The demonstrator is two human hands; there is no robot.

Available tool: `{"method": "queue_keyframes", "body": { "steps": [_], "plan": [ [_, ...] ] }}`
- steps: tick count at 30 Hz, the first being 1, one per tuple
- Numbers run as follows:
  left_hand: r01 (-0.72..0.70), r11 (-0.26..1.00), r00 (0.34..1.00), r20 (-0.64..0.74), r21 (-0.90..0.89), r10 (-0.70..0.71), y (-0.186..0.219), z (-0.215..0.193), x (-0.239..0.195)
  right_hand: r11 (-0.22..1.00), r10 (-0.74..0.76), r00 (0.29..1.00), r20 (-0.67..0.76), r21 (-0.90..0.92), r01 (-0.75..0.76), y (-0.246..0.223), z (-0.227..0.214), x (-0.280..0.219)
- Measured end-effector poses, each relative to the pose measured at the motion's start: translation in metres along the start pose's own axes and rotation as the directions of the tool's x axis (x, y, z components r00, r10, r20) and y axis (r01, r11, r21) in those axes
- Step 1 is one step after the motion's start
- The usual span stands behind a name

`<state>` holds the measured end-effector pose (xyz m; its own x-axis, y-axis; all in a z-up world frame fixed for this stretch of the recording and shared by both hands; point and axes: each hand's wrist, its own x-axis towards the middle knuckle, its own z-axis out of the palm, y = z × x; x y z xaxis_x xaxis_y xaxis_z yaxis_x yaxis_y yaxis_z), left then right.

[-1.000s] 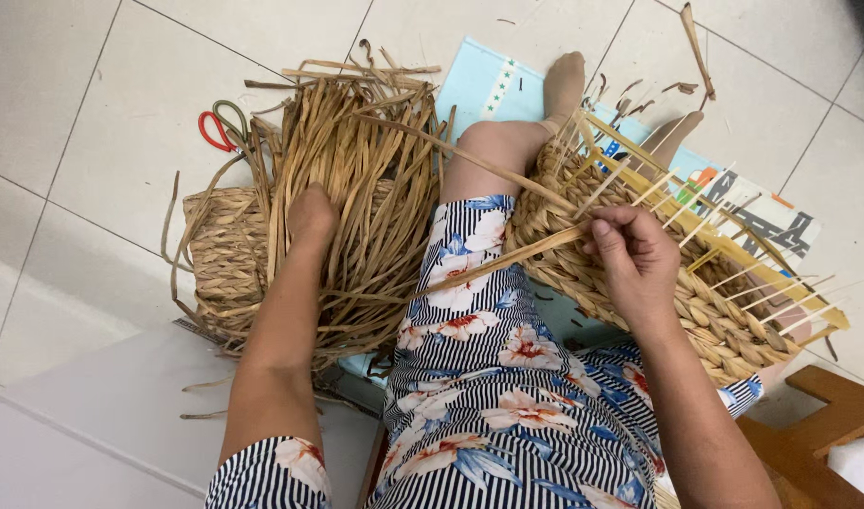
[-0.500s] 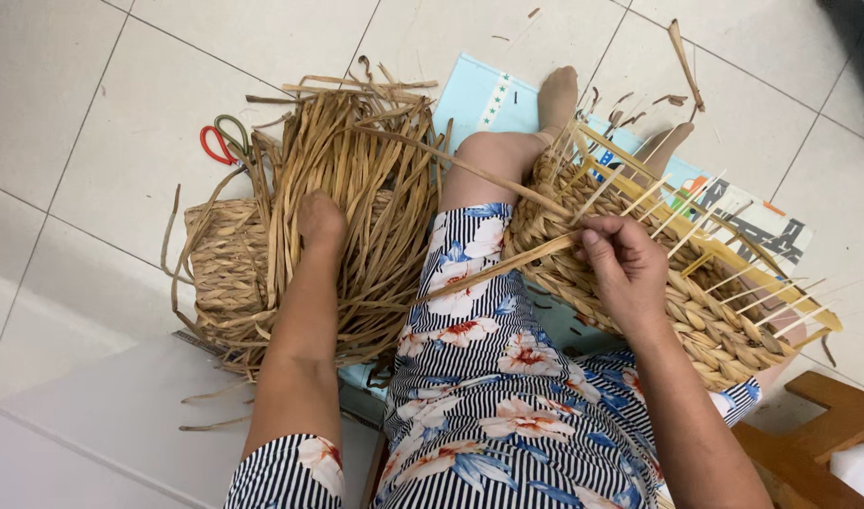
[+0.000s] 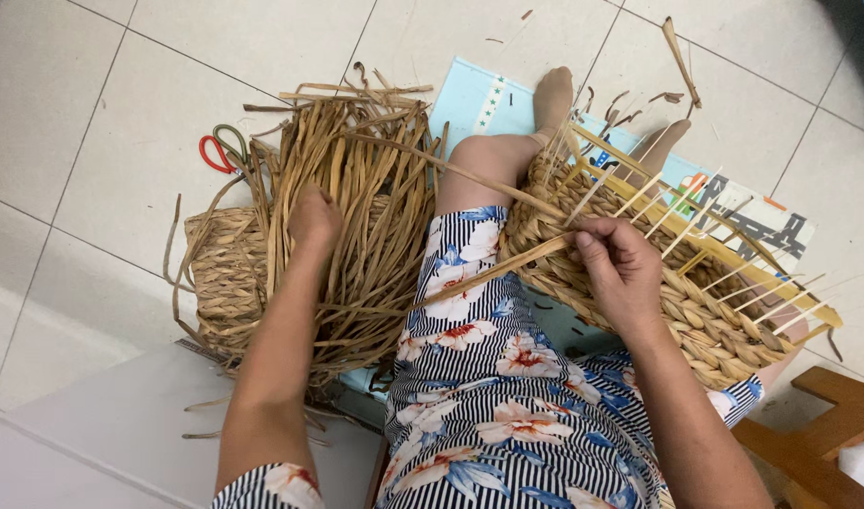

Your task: The person weaves a basket by hand, threading and wrapping long strips of dried plant material around a structured frame.

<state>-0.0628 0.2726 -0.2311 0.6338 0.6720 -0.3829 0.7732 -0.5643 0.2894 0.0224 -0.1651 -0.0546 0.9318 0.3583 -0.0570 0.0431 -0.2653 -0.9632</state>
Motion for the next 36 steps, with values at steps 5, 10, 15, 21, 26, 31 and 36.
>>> {"method": "queue_keyframes", "body": {
  "steps": [5, 10, 15, 21, 26, 31, 36],
  "plan": [
    [0.029, 0.892, 0.984, 0.169, -0.452, 0.053, 0.032, -0.088, -0.043, 0.997, -0.024, 0.999, 0.035, 0.077, 0.021, -0.008, 0.011, -0.004],
    [-0.376, 0.380, 0.914, -0.272, -0.845, 0.299, 0.100, -0.164, -0.136, 0.996, -0.082, 0.987, 0.140, 0.033, 0.078, -0.041, 0.033, -0.003],
    [-0.828, 0.239, 0.399, -0.232, -0.508, 0.887, 0.167, -0.209, -0.207, 0.765, -0.110, 0.883, 0.456, 0.606, -0.218, -0.089, 0.035, 0.010],
    [-0.917, 0.278, 0.318, -0.105, -0.288, 0.942, 0.188, -0.240, -0.198, 0.637, -0.266, 0.964, 0.020, 0.754, 0.160, -0.090, -0.048, 0.019],
    [-0.892, 0.387, 0.413, -0.074, -0.232, 0.908, 0.168, -0.281, -0.191, 0.545, -0.115, 0.987, -0.113, 0.824, 0.158, 0.006, -0.158, -0.006],
    [-0.778, 0.627, 0.627, 0.000, -0.043, 0.779, 0.151, -0.294, -0.187, 0.558, -0.058, 0.963, -0.262, 0.792, 0.249, 0.071, -0.203, -0.023],
    [-0.845, 0.527, 0.515, -0.127, 0.089, 0.848, 0.148, -0.273, -0.163, 0.665, 0.055, 0.957, -0.285, 0.725, 0.178, 0.003, -0.113, -0.019]
  ]
}}
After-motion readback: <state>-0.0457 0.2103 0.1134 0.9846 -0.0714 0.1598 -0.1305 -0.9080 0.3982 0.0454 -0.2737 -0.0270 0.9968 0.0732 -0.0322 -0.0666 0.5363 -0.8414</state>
